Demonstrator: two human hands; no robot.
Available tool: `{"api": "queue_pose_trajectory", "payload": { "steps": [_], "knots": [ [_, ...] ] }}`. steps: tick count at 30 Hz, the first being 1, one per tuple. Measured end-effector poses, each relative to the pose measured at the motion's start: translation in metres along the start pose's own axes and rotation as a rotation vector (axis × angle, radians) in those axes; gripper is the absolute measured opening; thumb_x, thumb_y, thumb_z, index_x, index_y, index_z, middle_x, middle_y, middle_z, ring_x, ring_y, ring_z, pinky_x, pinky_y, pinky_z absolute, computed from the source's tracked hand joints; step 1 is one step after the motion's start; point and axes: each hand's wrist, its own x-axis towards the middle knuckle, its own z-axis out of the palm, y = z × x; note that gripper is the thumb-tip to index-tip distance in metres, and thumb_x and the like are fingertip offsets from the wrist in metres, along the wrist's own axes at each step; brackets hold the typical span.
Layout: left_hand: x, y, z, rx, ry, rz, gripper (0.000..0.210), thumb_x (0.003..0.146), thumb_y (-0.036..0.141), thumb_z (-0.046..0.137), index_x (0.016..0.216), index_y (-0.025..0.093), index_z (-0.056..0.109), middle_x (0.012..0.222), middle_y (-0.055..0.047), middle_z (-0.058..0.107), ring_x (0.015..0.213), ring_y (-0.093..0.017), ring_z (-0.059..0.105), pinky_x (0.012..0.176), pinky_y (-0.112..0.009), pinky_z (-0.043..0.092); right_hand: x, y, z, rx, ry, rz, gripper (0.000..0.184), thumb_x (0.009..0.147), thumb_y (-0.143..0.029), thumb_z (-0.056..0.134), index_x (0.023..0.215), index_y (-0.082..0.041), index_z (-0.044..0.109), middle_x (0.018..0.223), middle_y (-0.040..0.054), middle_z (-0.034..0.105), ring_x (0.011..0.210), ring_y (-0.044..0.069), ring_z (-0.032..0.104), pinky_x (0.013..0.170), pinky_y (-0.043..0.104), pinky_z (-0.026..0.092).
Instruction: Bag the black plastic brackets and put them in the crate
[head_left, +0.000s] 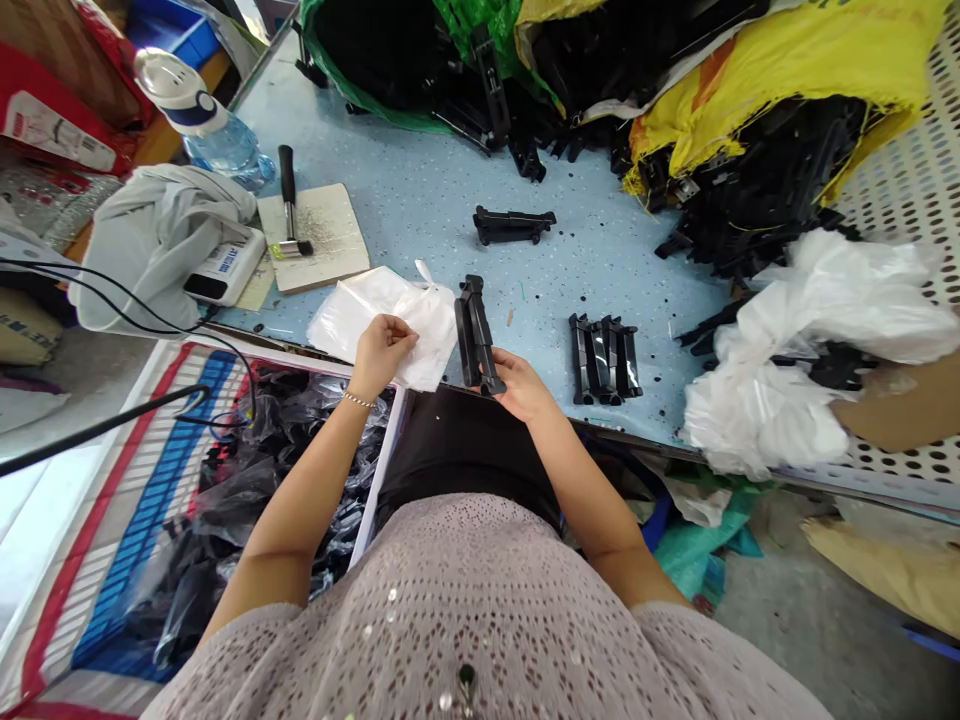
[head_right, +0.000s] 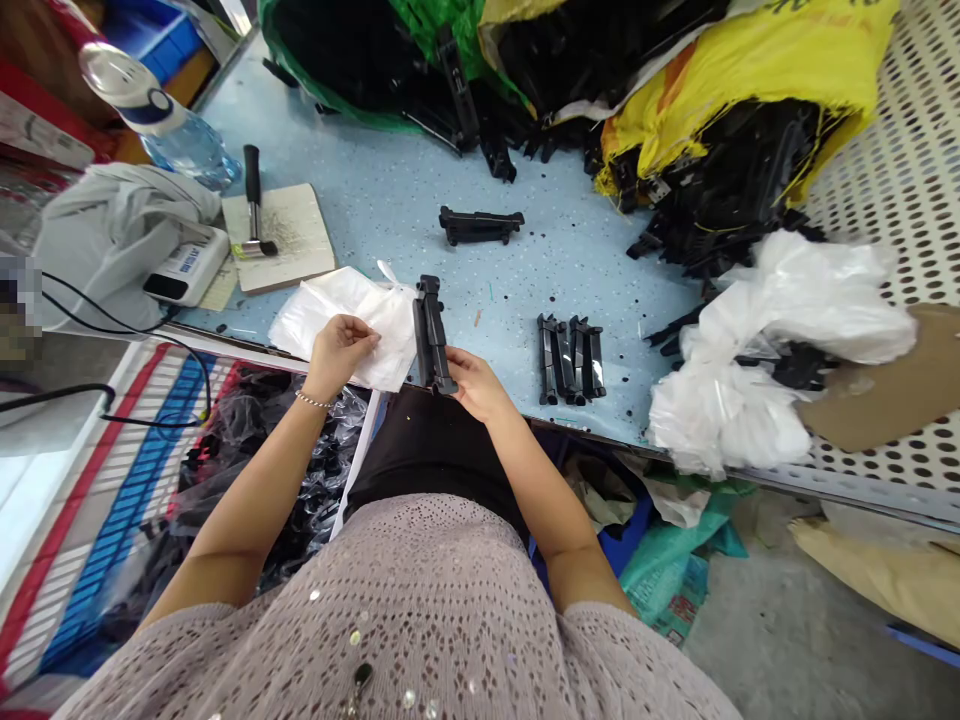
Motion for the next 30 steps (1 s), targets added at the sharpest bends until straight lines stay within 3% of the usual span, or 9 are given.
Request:
{"api": "queue_pose_trajectory", "payload": {
  "steps": [6,10,12,15,19,21,24,27,30],
  "knots": [
    [-0.007,0.002,0.006,-0.087,-0.052,0.097,0.032,0.072,0.022,0.073,0.086,0.023,0.045,0.077,0.002,0.062,0.069,-0.013,0.061,0.069,-0.027,0.051,0.039,0.01,0.033,0.16,-0.075,0.092,0.021,0.071,-0.023,0.087,0.084,-0.02,0.071,0.076,-0.0009,0.074,0.071,0.015,0.069,0.073,0.032,0.064],
    [-0.011,0.007,-0.011,0.351,0.039,0.347,0.01,0.082,0.012,0.058,0.085,0.021,0.055,0.09,-0.006,0.065,0.085,-0.02,0.064,0.082,-0.037,0.055,0.048,0.013,0.033,0.214,0.026,0.075,0.024,0.068,-0.021,0.091,0.074,-0.018,0.068,0.072,-0.0001,0.073,0.069,0.015,0.07,0.071,0.03,0.065],
    [-0.01,0.01,-0.019,0.608,0.03,0.459,0.017,0.083,0.007,0.051,0.083,0.019,0.063,0.105,-0.013,0.068,0.097,-0.026,0.064,0.092,-0.046,0.055,0.045,0.016,0.027,0.225,0.045,0.072,0.028,0.064,-0.023,0.094,0.072,-0.018,0.068,0.074,0.0005,0.074,0.072,0.016,0.07,0.074,0.031,0.066],
    [-0.006,0.012,-0.02,0.732,-0.031,0.51,0.035,0.083,0.003,0.046,0.103,0.015,0.072,0.124,-0.018,0.067,0.111,-0.031,0.064,0.102,-0.053,0.053,0.036,0.02,0.018,0.186,0.045,0.061,0.03,0.063,-0.027,0.095,0.071,-0.018,0.068,0.072,-0.0005,0.072,0.068,0.015,0.068,0.074,0.033,0.065],
    [-0.006,0.013,-0.011,0.575,-0.072,0.484,0.054,0.082,0.003,0.045,0.132,0.012,0.065,0.135,-0.017,0.063,0.114,-0.025,0.066,0.103,-0.045,0.056,0.013,0.018,0.007,0.13,0.07,-0.027,0.03,0.065,-0.031,0.094,0.077,-0.019,0.07,0.071,-0.0038,0.069,0.064,0.012,0.064,0.078,0.033,0.064],
    [-0.009,0.014,-0.009,0.524,-0.1,0.463,0.056,0.083,0.005,0.046,0.136,0.013,0.063,0.138,-0.017,0.061,0.098,-0.02,0.068,0.094,-0.041,0.06,-0.003,0.016,0.002,0.125,-0.008,-0.017,0.031,0.066,-0.035,0.093,0.082,-0.02,0.071,0.074,-0.003,0.071,0.065,0.012,0.065,0.076,0.031,0.064],
    [-0.016,0.016,-0.01,0.487,-0.131,0.475,0.063,0.082,0.005,0.049,0.143,0.014,0.057,0.144,-0.018,0.057,0.085,-0.016,0.068,0.085,-0.037,0.063,-0.022,0.017,-0.002,0.118,-0.251,0.211,0.038,0.068,-0.041,0.092,0.089,-0.017,0.071,0.081,0.0036,0.075,0.068,0.016,0.07,0.068,0.029,0.064],
    [-0.032,0.019,-0.011,0.503,-0.163,0.552,0.069,0.083,0.004,0.049,0.151,0.016,0.049,0.152,-0.02,0.051,0.115,-0.024,0.068,0.099,-0.042,0.061,-0.019,0.024,0.0,0.183,-0.33,0.373,0.044,0.07,-0.042,0.09,0.099,-0.014,0.071,0.09,0.0075,0.077,0.073,0.015,0.072,0.065,0.023,0.063],
    [-0.058,0.02,-0.001,0.516,-0.292,0.728,0.074,0.087,0.002,0.045,0.158,0.02,0.041,0.157,-0.017,0.049,0.144,-0.028,0.052,0.117,-0.047,0.051,-0.003,0.03,0.008,0.199,-0.22,0.296,0.033,0.074,-0.039,0.086,0.095,-0.017,0.071,0.089,0.0044,0.076,0.076,0.014,0.071,0.066,0.022,0.062]
  ]
}}
